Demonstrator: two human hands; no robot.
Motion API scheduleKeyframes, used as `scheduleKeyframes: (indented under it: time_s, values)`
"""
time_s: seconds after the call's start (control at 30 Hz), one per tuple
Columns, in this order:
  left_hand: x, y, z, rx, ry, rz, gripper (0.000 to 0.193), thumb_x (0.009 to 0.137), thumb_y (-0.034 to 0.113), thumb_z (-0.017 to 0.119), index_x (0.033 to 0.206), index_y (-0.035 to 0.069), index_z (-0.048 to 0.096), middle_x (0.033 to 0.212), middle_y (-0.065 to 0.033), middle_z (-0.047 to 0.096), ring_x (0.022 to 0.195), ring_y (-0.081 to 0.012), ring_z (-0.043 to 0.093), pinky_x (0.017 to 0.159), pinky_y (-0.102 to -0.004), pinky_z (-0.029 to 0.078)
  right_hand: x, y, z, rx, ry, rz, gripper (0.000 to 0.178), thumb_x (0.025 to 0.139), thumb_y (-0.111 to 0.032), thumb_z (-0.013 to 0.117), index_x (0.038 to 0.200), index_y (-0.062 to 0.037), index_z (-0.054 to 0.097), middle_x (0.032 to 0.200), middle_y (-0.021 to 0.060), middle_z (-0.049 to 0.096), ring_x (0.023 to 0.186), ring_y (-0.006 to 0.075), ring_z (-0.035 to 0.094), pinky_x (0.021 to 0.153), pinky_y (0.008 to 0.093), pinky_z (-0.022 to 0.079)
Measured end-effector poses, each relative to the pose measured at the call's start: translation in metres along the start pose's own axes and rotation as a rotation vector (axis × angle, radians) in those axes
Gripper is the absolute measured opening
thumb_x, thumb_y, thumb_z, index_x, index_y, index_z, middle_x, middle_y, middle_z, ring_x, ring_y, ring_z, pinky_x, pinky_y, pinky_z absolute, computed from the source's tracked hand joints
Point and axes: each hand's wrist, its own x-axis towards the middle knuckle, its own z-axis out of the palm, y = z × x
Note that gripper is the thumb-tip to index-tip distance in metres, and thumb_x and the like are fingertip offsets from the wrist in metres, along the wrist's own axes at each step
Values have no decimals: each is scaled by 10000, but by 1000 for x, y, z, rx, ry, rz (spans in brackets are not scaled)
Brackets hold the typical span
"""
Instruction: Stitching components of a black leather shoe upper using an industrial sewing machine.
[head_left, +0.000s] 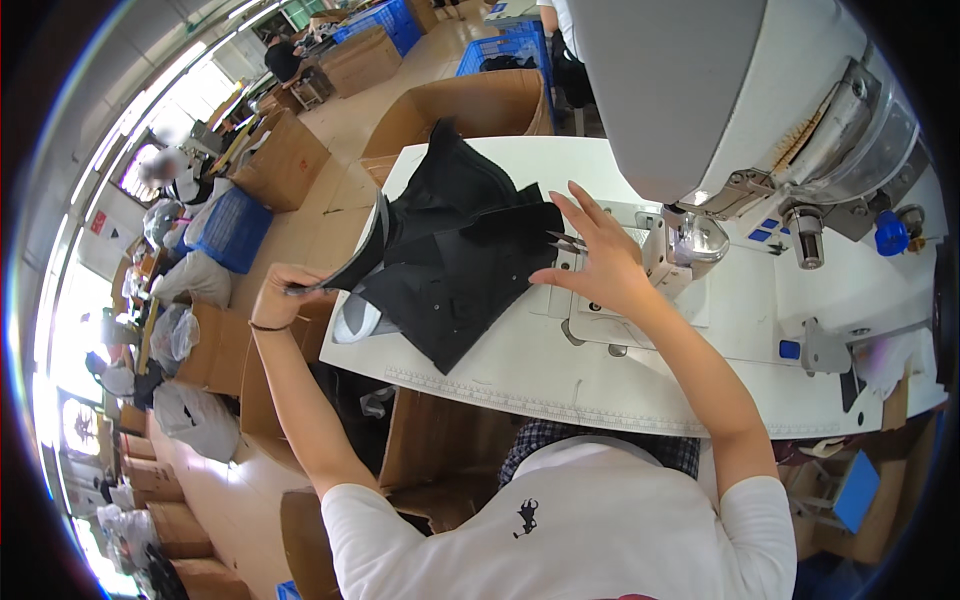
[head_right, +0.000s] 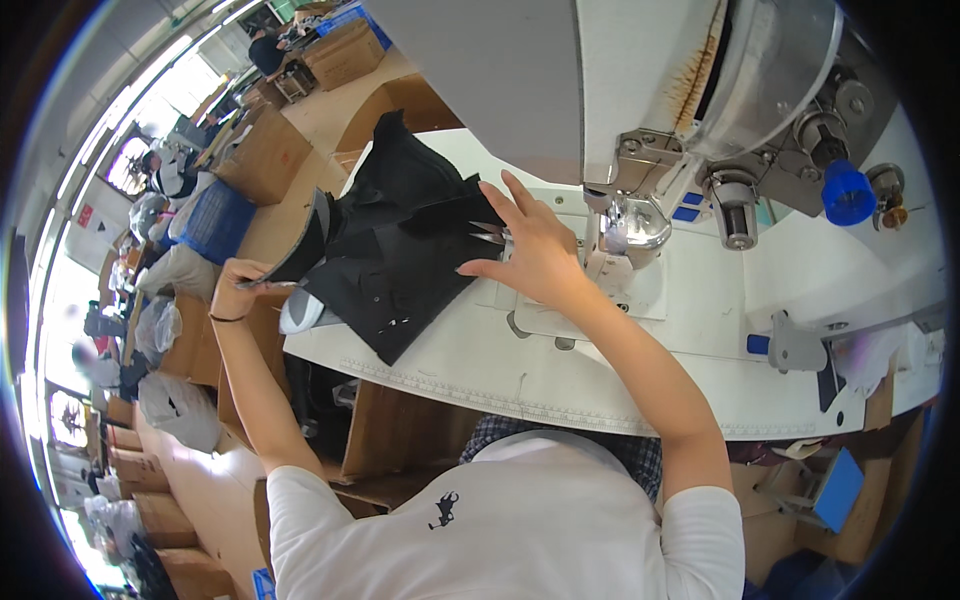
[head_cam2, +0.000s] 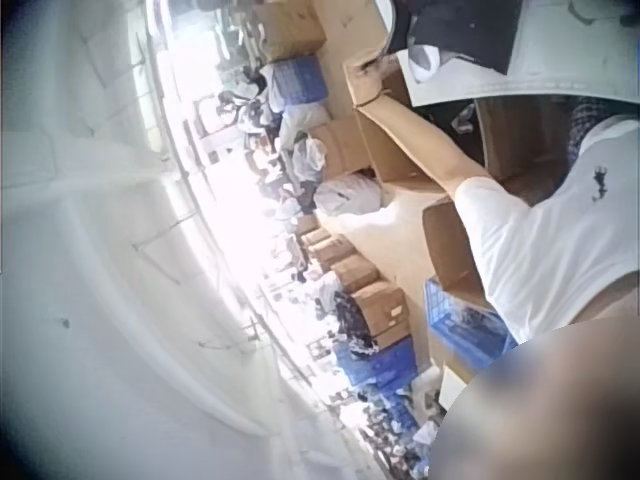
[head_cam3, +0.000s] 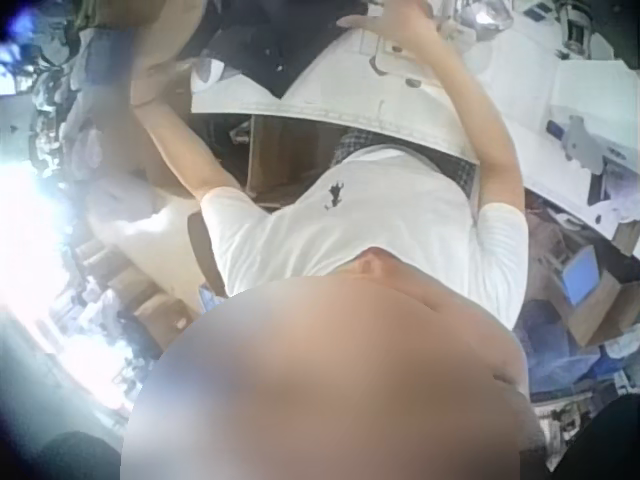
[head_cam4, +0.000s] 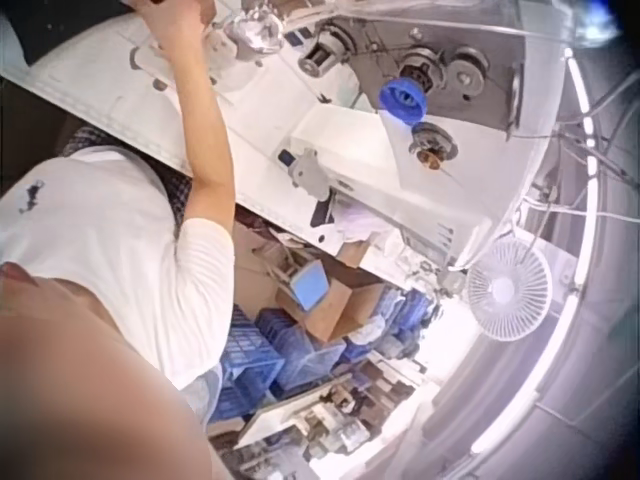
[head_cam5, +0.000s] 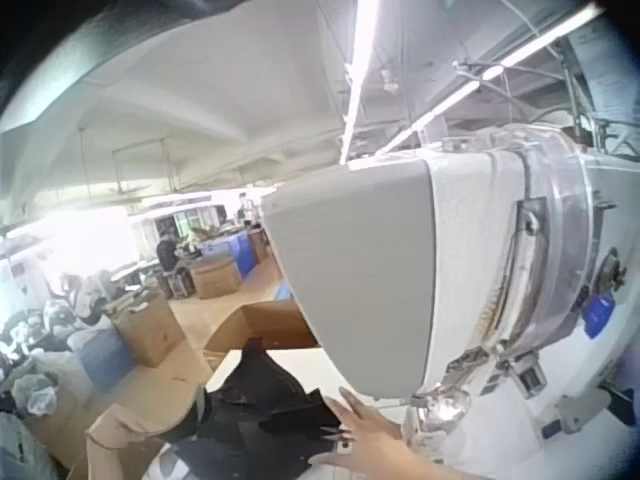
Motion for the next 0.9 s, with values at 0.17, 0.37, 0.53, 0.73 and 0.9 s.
scheduleKeyframes:
  time_s: [0.17, 0.37, 0.53, 0.73, 0.9]
  values:
    - [56, 29, -41, -273, -64, 339, 163, 576, -54, 653, 725, 10, 632, 713, -152, 618, 608, -214, 594, 592, -286, 473, 1, 11, 14, 287, -135, 184, 833, 555, -369, 771, 1249, -128, 380, 1174, 85, 462, 975, 210, 482, 815, 319, 401]
    - [157, 70, -14, 245, -149, 371, 230, 654, 108, 665, 867, 26, 633, 760, -61, 618, 708, -117, 568, 638, -245, 450, -29, 6, -4, 523, -257, 40, 547, 642, -410, 715, 1020, -43, 566, 739, 61, 550, 765, 167, 523, 696, 283, 417]
    - [203, 30, 90, -38, 136, 4, 398, 727, 76, 629, 1103, 36, 505, 961, -61, 572, 914, -136, 532, 802, -271, 430, -63, -3, 13, 982, -367, 515, 414, 780, -349, 610, 1006, -6, 561, 653, -14, 478, 543, 83, 452, 504, 228, 377]
    - [70, 31, 123, 95, 559, 197, 285, 764, 77, 569, 1035, 3, 520, 940, -72, 570, 915, -154, 523, 832, -275, 394, -68, -16, 55, 1107, -359, 492, 286, 792, -186, 592, 997, 12, 560, 534, 6, 492, 460, 69, 475, 439, 216, 366]
    - [-53, 55, 213, 146, 190, 168, 908, 516, 439, 755, 1208, -3, 370, 1269, -188, 356, 1201, -363, 295, 978, -453, 206, -73, -16, 66, 891, -381, 431, 218, 767, -150, 604, 913, 12, 589, 542, 11, 511, 469, 63, 488, 445, 221, 371]
